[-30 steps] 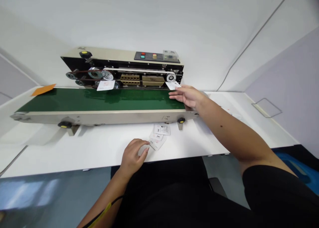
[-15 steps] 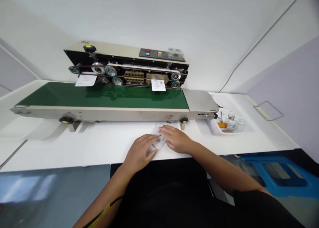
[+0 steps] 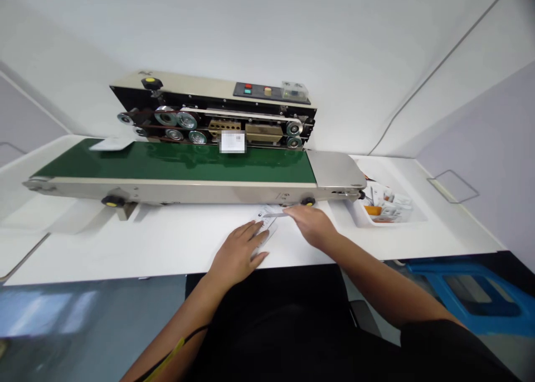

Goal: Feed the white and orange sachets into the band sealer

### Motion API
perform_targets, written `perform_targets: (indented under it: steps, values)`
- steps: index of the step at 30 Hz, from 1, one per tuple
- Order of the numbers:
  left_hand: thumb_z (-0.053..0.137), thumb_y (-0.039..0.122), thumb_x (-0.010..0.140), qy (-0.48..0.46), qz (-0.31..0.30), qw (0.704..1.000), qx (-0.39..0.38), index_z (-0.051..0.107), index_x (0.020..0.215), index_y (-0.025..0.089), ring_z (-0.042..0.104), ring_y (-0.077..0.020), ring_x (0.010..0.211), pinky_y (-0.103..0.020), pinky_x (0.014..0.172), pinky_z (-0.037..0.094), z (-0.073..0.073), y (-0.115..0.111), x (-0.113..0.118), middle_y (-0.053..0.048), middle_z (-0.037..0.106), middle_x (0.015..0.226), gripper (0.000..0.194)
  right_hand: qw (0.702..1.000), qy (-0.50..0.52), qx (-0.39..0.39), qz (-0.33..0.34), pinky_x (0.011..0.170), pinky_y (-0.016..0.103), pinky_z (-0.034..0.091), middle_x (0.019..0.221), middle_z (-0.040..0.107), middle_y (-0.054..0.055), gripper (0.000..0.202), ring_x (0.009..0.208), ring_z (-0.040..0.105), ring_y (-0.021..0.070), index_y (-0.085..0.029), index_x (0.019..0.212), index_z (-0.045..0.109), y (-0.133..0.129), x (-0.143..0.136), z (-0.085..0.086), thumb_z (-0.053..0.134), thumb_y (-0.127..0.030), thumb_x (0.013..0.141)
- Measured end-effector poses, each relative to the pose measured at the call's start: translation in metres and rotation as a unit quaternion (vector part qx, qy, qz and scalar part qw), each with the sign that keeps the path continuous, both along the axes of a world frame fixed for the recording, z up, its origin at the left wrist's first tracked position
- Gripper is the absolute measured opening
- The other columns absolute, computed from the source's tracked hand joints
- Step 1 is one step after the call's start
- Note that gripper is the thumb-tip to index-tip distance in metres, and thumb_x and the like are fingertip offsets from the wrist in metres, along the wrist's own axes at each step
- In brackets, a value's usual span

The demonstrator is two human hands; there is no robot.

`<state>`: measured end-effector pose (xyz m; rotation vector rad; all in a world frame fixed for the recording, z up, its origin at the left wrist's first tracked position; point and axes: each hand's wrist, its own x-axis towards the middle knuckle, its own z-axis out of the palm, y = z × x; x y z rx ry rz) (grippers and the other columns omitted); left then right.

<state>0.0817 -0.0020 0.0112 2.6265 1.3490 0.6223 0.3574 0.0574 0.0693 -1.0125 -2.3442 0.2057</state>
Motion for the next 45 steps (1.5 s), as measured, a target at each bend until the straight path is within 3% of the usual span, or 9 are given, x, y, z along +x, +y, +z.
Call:
perform_targets:
  steps: [3,8,18,23,27,30,33,37,45]
  values:
    - [0.065,0.045,0.099,-0.006,-0.003,1.000,-0.002,0.061,0.147,0.027,0.051,-0.0356,0.146,-0.054,0.117,0.048,0.000,0.000,0.000,-0.010,0.053,0.160,0.051,0.982,0.179,-0.023,-0.054,0.082,0.042,0.065,0.095,0.079,0.006,0.016,0.086,0.076,0.0240,-0.026,0.105,0.075,0.008,0.012,0.048,0.062,-0.033,0.099]
    - [0.065,0.045,0.099,-0.007,0.004,1.000,0.006,0.061,0.146,0.027,0.051,-0.0350,0.146,-0.054,0.117,0.048,-0.003,0.001,0.000,-0.010,0.054,0.159,0.050,0.859,0.467,-0.120,-0.175,0.057,0.026,0.059,0.071,0.067,-0.002,0.024,0.060,0.069,0.0154,-0.026,0.105,0.063,0.064,0.034,0.104,0.073,-0.042,0.092]
    - [0.064,0.046,0.100,0.003,0.003,1.000,0.003,0.061,0.146,0.027,0.049,-0.0339,0.148,-0.052,0.119,0.047,-0.005,0.000,-0.001,-0.008,0.052,0.161,0.050,0.735,0.534,-0.376,-0.184,0.053,0.016,0.057,0.062,0.065,0.000,0.011,0.051,0.061,0.0082,-0.015,0.097,0.063,0.135,0.031,0.102,0.061,-0.006,0.092]
    - [0.065,0.045,0.100,0.012,-0.002,1.000,0.002,0.061,0.146,0.025,0.048,-0.0346,0.149,-0.053,0.119,0.047,-0.004,-0.001,-0.001,-0.009,0.052,0.161,0.051,0.798,0.441,-0.369,-0.181,0.054,0.019,0.058,0.083,0.073,0.005,0.022,0.058,0.066,0.0104,-0.015,0.113,0.064,0.143,0.008,0.102,0.071,-0.019,0.092]
    - [0.065,0.043,0.100,0.021,-0.014,1.000,-0.003,0.060,0.147,0.023,0.046,-0.0347,0.150,-0.053,0.120,0.045,0.000,-0.002,-0.001,-0.011,0.051,0.162,0.051,0.923,0.306,-0.096,-0.211,0.061,0.027,0.059,0.106,0.073,0.006,0.040,0.067,0.068,0.0137,-0.023,0.139,0.060,0.100,-0.003,0.090,0.060,-0.030,0.099]
    - [0.068,0.047,0.097,0.032,-0.037,0.999,-0.012,0.059,0.149,0.024,0.046,-0.0367,0.150,-0.055,0.119,0.045,0.003,-0.002,-0.003,-0.012,0.048,0.164,0.057,0.991,0.125,-0.007,-0.038,0.077,0.035,0.062,0.115,0.075,0.007,0.047,0.085,0.072,0.0197,-0.029,0.147,0.059,0.044,-0.010,0.063,0.055,-0.026,0.100]
    - [0.071,0.055,0.095,0.038,-0.096,0.995,-0.014,0.059,0.148,0.025,0.049,-0.0380,0.147,-0.057,0.117,0.045,0.005,-0.001,-0.005,-0.013,0.052,0.161,0.063,0.982,-0.063,-0.047,0.172,0.105,0.046,0.056,0.139,0.070,0.010,0.059,0.121,0.068,0.0271,-0.028,0.155,0.053,0.000,-0.013,0.022,0.063,-0.031,0.097]
    - [0.068,0.050,0.099,0.026,-0.171,0.985,0.016,0.061,0.146,0.026,0.056,-0.0350,0.141,-0.053,0.112,0.050,0.007,-0.002,-0.006,-0.011,0.062,0.151,0.054,0.963,-0.140,-0.115,0.202,0.128,0.055,0.034,0.170,0.034,0.020,0.097,0.157,0.036,0.0354,-0.014,0.166,0.034,-0.022,-0.005,-0.030,0.072,-0.060,0.090]
    - [0.066,0.019,0.101,-0.116,-0.240,0.963,0.047,0.072,0.129,0.029,0.071,-0.0242,0.118,-0.042,0.099,0.058,0.007,-0.005,-0.008,-0.006,0.079,0.123,0.031,0.972,-0.032,-0.058,0.226,0.118,0.043,0.051,0.144,0.069,0.007,0.046,0.136,0.063,0.0247,-0.024,0.150,0.060,-0.043,0.017,-0.058,0.057,-0.029,0.104]
